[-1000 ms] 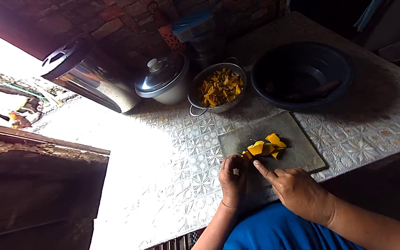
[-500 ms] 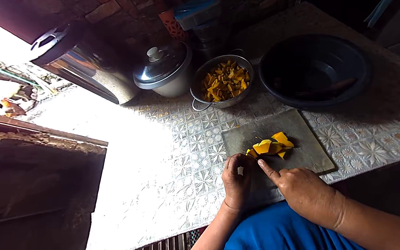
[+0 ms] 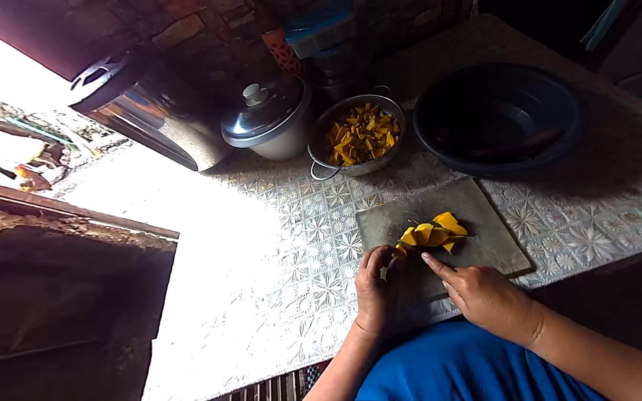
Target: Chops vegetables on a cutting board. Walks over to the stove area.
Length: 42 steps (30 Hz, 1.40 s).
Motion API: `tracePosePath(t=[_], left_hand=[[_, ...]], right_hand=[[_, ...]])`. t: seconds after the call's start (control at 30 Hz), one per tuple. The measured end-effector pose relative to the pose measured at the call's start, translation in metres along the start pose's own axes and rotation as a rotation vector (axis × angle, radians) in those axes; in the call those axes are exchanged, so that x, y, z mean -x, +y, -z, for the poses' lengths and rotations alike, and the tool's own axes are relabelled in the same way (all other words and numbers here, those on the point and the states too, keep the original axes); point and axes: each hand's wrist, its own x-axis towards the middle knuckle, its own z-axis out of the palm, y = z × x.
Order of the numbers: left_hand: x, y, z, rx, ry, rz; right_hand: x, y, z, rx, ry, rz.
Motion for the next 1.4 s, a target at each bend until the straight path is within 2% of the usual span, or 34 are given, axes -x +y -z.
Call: tracePosePath(t=[0.07,0.17,0.3,0.47,0.8,1.1,1.23,1.4], left_hand=[[0.0,0.0,0.002,-0.017,-0.001,0.004],[0.0,-0.001,0.001,-0.039,0.015,-0.019],[0.001,-0.002,-0.001,-0.056,0.03,-0.04],[0.001,-0.001,-0.001,-0.055,0.046,-0.046],[0.001,-0.004,0.002,-0.053,0.039,-0.031],[0.001,-0.006,0.001,-0.053,0.051,-0.053],[0.001,-0.007,0.0,-0.055,0.056,-0.049],[0.002,-0.007,0.0,-0.058,0.057,-0.061]], right_hand=[[0.001,0.001,0.001,0.028,0.141,0.048],[0.0,-0.006,0.01,0.049,0.191,0.095],[0.002,-0.013,0.009,0.113,0.171,0.147],[0.003,-0.018,0.005,0.203,0.105,0.122],[-0.012,-0.035,0.02,0.24,-0.201,0.026],[-0.014,-0.039,0.015,0.287,-0.185,0.035],[-0.019,-0.04,0.021,0.224,-0.336,0.0],[-0.033,-0.055,0.046,0.146,-0.616,-0.109]])
